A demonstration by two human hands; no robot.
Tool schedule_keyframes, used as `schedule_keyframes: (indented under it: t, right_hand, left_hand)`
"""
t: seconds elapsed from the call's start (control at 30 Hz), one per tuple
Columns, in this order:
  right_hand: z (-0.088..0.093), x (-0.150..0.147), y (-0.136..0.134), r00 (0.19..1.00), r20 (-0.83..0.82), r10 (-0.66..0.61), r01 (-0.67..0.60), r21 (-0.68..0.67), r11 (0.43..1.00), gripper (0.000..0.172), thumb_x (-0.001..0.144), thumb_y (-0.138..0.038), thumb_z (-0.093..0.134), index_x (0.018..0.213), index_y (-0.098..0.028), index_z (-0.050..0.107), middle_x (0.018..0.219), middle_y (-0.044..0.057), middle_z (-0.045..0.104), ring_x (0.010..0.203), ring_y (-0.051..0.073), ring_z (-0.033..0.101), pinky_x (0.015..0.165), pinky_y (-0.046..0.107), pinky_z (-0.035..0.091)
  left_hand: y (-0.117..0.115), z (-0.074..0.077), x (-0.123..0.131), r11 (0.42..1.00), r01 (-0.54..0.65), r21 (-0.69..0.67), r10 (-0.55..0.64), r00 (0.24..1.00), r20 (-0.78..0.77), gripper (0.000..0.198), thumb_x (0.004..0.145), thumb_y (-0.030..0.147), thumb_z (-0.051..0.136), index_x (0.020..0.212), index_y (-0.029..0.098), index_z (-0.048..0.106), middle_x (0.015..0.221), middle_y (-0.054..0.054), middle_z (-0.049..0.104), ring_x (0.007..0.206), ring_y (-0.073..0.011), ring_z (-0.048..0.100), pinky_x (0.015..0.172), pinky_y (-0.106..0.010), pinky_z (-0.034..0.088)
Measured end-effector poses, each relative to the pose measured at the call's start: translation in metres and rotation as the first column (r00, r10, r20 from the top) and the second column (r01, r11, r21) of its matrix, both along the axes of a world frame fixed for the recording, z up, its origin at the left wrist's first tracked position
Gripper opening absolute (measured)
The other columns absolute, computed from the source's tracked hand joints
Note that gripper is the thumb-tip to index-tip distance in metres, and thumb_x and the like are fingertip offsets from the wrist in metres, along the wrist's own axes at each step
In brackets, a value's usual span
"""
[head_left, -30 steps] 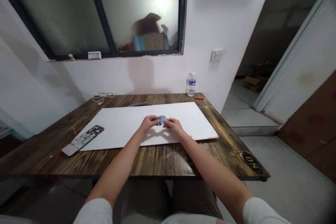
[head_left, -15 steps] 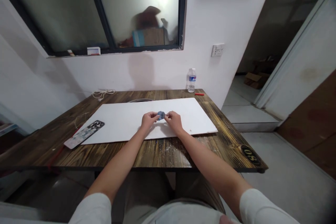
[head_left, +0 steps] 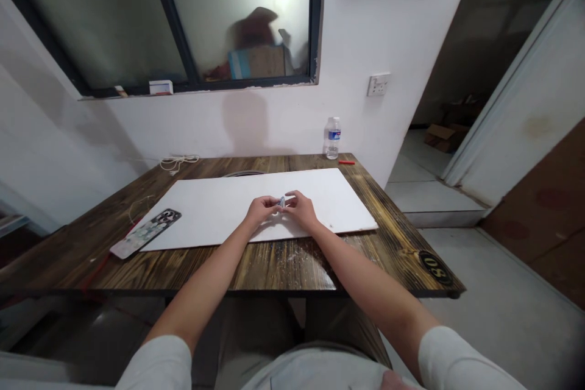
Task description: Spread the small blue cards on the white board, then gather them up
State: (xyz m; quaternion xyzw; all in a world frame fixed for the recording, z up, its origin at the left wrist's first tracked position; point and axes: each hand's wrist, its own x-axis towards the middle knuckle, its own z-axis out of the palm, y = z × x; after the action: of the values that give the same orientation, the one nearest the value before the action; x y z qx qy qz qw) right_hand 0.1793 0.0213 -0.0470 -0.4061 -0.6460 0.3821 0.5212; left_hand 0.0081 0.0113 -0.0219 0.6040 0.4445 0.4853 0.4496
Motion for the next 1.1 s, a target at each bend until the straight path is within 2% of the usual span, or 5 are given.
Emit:
schedule_keyframes:
  t: [0.23, 0.43, 0.53, 0.67, 1.1]
  right_hand:
    - [0.0003, -0.0008, -0.0020, 0.994, 0.087, 0.066, -0.069, 0.041, 0.997, 0.028, 0.067, -0.035, 0.077, 0.091, -0.022, 0.073, 0.082, 0.002, 0.073, 0.076, 0.019, 0.066, 0.072, 0.030, 0.049]
    - [0.0044, 0.0000, -0.0040, 0.992, 0.094, 0.078, -0.082, 0.034, 0.996, 0.038, 0.068, -0.041, 0.077, 0.100, -0.021, 0.074, 0.081, 0.003, 0.074, 0.074, 0.019, 0.065, 0.071, 0.030, 0.048]
    - [0.0023, -0.0015, -0.0021, 0.996, 0.067, 0.055, -0.055, 0.011, 0.998, 0.044, 0.066, -0.039, 0.080, 0.106, -0.022, 0.073, 0.083, 0.004, 0.074, 0.076, 0.020, 0.066, 0.072, 0.031, 0.049]
    - [-0.0005, -0.0034, -0.0008, 0.996, 0.080, 0.028, -0.027, -0.011, 1.000, 0.029, 0.067, -0.038, 0.079, 0.091, -0.022, 0.075, 0.082, 0.005, 0.074, 0.078, 0.022, 0.067, 0.071, 0.032, 0.050]
    - [0.0016, -0.0006, -0.0004, 0.976, 0.209, -0.065, 0.060, 0.032, 0.998, 0.018, 0.064, -0.031, 0.082, 0.078, -0.022, 0.076, 0.082, 0.004, 0.075, 0.079, 0.023, 0.067, 0.073, 0.032, 0.049]
  left_hand:
    - [-0.0005, 0.0011, 0.0014, 1.000, -0.012, 0.024, 0.011, 1.000, 0.019, 0.032, 0.047, 0.029, 0.088, 0.071, 0.016, 0.071, 0.072, -0.005, 0.071, 0.067, -0.0177, 0.063, 0.068, -0.031, 0.050]
    - [0.0035, -0.0014, -0.0002, 0.995, 0.009, 0.102, -0.006, 0.999, -0.033, 0.048, 0.052, 0.021, 0.082, 0.099, 0.018, 0.074, 0.070, -0.001, 0.069, 0.068, -0.0171, 0.064, 0.070, -0.030, 0.051]
    - [0.0029, -0.0012, 0.0001, 0.992, -0.001, 0.126, 0.009, 0.998, -0.062, 0.037, 0.053, 0.024, 0.081, 0.089, 0.017, 0.076, 0.077, -0.005, 0.073, 0.072, -0.0196, 0.065, 0.071, -0.031, 0.051]
    - [0.0002, 0.0001, 0.0001, 0.988, -0.036, 0.150, 0.052, 0.993, -0.104, 0.023, 0.056, 0.028, 0.081, 0.075, 0.018, 0.075, 0.078, -0.006, 0.074, 0.075, -0.0212, 0.066, 0.072, -0.031, 0.050]
    - [-0.0021, -0.0028, -0.0004, 0.980, 0.006, 0.199, 0.038, 0.976, -0.217, 0.020, 0.062, 0.033, 0.080, 0.074, 0.017, 0.076, 0.076, -0.004, 0.073, 0.075, -0.0207, 0.065, 0.071, -0.029, 0.048]
